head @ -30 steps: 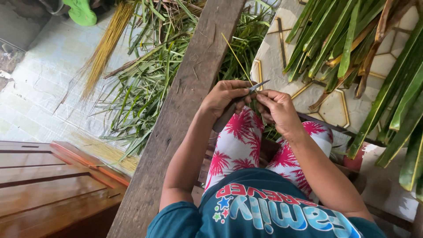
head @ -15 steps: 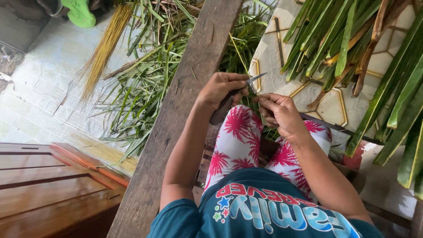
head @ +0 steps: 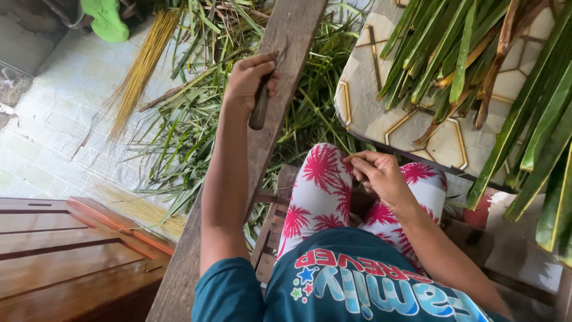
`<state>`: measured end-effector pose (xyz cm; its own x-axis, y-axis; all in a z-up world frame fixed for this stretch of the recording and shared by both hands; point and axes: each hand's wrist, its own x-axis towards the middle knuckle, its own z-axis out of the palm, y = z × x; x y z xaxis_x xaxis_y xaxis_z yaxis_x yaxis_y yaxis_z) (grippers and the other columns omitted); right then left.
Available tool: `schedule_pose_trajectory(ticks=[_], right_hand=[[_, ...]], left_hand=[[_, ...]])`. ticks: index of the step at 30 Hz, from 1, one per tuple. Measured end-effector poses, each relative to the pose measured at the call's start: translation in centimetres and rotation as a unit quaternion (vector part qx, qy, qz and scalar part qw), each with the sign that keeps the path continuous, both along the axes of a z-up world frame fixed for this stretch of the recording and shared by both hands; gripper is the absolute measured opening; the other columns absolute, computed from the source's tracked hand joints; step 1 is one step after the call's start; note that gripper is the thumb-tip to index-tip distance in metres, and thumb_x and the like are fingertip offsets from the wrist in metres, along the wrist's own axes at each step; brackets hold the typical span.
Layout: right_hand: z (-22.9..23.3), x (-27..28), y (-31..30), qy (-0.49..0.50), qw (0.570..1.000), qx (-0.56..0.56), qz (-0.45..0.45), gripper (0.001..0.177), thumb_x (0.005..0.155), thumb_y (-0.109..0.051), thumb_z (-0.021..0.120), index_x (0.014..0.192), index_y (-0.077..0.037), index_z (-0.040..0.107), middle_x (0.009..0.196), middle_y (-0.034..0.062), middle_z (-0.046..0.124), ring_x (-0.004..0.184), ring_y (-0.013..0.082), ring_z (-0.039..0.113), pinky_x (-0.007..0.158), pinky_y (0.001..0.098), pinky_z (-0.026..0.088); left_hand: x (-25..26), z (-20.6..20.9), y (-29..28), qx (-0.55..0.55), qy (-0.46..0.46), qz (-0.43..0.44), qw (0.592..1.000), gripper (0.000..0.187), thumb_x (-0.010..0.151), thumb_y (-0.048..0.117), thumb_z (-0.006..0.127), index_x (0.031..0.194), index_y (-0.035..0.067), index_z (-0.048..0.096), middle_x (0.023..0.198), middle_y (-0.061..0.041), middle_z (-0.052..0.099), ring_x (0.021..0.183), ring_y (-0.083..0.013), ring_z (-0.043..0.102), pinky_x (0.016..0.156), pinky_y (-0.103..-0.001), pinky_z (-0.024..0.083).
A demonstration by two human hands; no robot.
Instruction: Stripping the leafy part from palm fronds using a small knife to prepare the ribs
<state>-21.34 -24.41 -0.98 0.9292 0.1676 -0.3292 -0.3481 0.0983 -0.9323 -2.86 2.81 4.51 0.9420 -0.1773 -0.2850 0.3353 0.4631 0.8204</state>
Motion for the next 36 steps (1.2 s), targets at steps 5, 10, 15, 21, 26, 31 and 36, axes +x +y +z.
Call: schedule_pose_trajectory(ticks=[5,10,15,21,26,31,36], right_hand=[[-1.2,0.2,0.8,-0.160,0.973,-0.121,-0.110,0.012,0.091,0.000,0.059,0.095,0.001,0.071,0.049,0.0096,0.053,0.034,0.0071,0.044,0.030,0.0197,0.035],[-1.7,0.1,1.2,-0.221,0.946,-0.214,-0.103,0.012,0.090,-0.002,0.062,0.094,-0.005,0.074,0.050,0.0047,0.058,0.042,0.0065,0.049,0.040,0.0200,0.040],[-2.1,0.3,0.9,-0.243,0.928,-0.256,-0.114,0.014,0.092,-0.002,0.062,0.096,-0.005,0.075,0.052,0.0070,0.059,0.049,0.0100,0.050,0.045,0.0246,0.043],[-2.4,0.7,1.2,-0.240,0.929,-0.254,-0.120,0.014,0.091,-0.005,0.063,0.097,-0.006,0.075,0.051,0.0062,0.059,0.054,0.0097,0.052,0.049,0.0259,0.046],[-2.1,1.4,1.5,-0.211,0.955,-0.160,-0.136,0.015,0.094,-0.003,0.056,0.097,-0.002,0.071,0.052,0.0050,0.054,0.042,0.0057,0.047,0.038,0.0176,0.041],[-2.6,1.7,0.9,-0.231,0.946,-0.196,-0.117,0.014,0.092,-0.001,0.059,0.097,0.000,0.072,0.054,0.0082,0.057,0.044,0.0088,0.051,0.038,0.0222,0.039],[-1.5,1.0,2.2,-0.230,0.943,-0.225,-0.084,0.015,0.093,-0.006,0.060,0.098,0.001,0.072,0.055,0.0114,0.060,0.051,0.0122,0.055,0.042,0.0275,0.042]], left_hand=[[-0.4,-5.1,-4.2,0.594,-0.262,-0.104,0.754,0.039,0.076,0.037,0.070,0.110,0.018,0.072,0.092,-0.022,0.071,0.089,-0.0448,0.068,0.079,-0.057,0.054],[-0.1,-5.6,-3.3,0.761,-0.203,-0.106,0.607,0.032,0.078,0.040,0.067,0.090,0.010,0.071,0.078,-0.014,0.070,0.078,-0.0379,0.071,0.068,-0.052,0.058],[-0.7,-7.0,-2.3,0.779,-0.208,-0.143,0.574,0.030,0.084,0.024,0.062,0.113,0.021,0.068,0.085,-0.009,0.072,0.083,-0.0363,0.072,0.071,-0.050,0.059],[-4.8,-1.3,-2.9,0.780,-0.196,-0.083,0.588,0.023,0.085,0.036,0.065,0.090,0.014,0.072,0.071,-0.011,0.069,0.072,-0.0379,0.072,0.062,-0.049,0.058],[-4.7,-1.1,-2.3,0.660,-0.289,-0.064,0.691,0.033,0.086,0.019,0.067,0.118,0.017,0.067,0.094,-0.014,0.073,0.087,-0.0386,0.071,0.075,-0.052,0.057],[-8.5,4.4,-3.8,0.551,-0.374,-0.083,0.741,0.039,0.082,0.009,0.067,0.121,0.014,0.064,0.103,-0.023,0.069,0.097,-0.0462,0.066,0.082,-0.059,0.054],[-8.2,1.3,-4.7,0.596,-0.483,-0.188,0.613,0.042,0.085,0.002,0.066,0.127,0.007,0.060,0.126,-0.017,0.061,0.106,-0.0339,0.066,0.082,-0.044,0.058]])
